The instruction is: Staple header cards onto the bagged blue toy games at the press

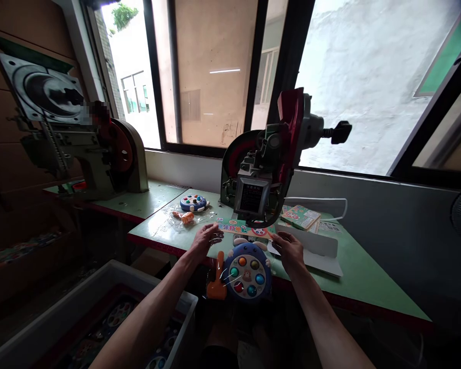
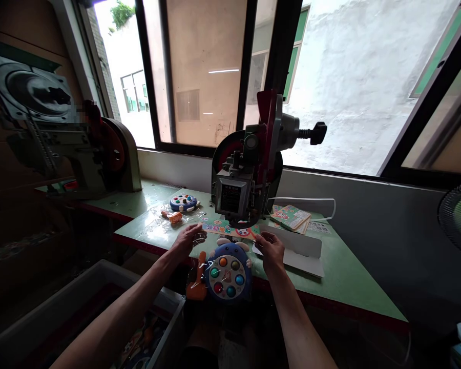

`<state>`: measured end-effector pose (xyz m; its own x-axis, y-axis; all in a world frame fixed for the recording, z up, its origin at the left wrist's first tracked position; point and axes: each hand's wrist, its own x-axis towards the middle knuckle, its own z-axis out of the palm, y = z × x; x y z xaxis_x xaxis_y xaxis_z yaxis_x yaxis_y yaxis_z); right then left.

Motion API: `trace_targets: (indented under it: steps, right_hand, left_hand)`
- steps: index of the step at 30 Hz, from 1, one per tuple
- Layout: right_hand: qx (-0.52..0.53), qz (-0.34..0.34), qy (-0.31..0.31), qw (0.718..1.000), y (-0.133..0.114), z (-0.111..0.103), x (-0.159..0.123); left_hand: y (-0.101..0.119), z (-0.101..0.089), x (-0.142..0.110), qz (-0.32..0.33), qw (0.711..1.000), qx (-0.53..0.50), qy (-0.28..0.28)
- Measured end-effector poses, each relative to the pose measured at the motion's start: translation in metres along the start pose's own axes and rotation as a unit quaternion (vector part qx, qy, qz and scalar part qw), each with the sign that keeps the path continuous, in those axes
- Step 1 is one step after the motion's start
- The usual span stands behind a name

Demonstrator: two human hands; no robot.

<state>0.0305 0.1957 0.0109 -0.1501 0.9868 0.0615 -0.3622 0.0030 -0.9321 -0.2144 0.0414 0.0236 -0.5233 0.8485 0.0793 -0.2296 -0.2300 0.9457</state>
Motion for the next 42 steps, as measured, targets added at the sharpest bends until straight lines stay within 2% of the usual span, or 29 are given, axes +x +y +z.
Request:
trace_targets:
  steps: [4,7,10,13,16,19,30,35,37,39,42]
  right_hand:
    - [0.009,0.006,0.006,1.0,0.001,0.002,-0.007]
    - [0.002,0.025,-0.041,0.999,0.003,0.001,-0.027]
    - [-0.066,0.013,-0.135,0.989,0.012,0.004,-0.051]
    - [-0.123,-0.026,-0.174,0.977,0.025,0.016,-0.066]
    - [-0.13,-0.04,-0.168,0.976,0.034,0.032,-0.068]
    - [-0.132,-0.048,-0.157,0.978,0.038,0.042,-0.065]
    - [-0.142,-0.049,-0.142,0.978,0.038,0.043,-0.06]
    - [-0.134,-0.032,-0.141,0.98,0.027,0.047,-0.066]
    - [-0.128,-0.01,-0.166,0.978,0.024,0.045,-0.077]
    - [-0.126,0.024,-0.199,0.972,0.025,0.039,-0.093]
    - [-0.151,0.053,-0.216,0.963,0.034,0.02,-0.117]
  left_hand:
    - [-0.002,0.017,-0.01,-0.066,0.997,-0.002,-0.05]
    - [0.0,0.019,-0.011,-0.068,0.997,-0.007,-0.021]
    - [0.006,0.007,-0.016,-0.064,0.998,-0.013,0.025]
    - [0.016,-0.012,-0.026,-0.061,0.996,-0.019,0.06]
    - [0.025,-0.024,-0.035,-0.054,0.995,-0.026,0.079]
    - [0.031,-0.025,-0.039,-0.055,0.994,-0.032,0.084]
    - [0.027,-0.026,-0.034,-0.068,0.993,-0.046,0.086]
    - [0.029,-0.025,-0.053,-0.077,0.995,-0.051,0.043]
    - [0.028,-0.033,-0.072,-0.076,0.996,-0.037,0.029]
    - [0.028,-0.052,-0.096,-0.067,0.997,-0.013,0.035]
    - [0.037,-0.103,-0.142,-0.052,0.994,0.029,0.089]
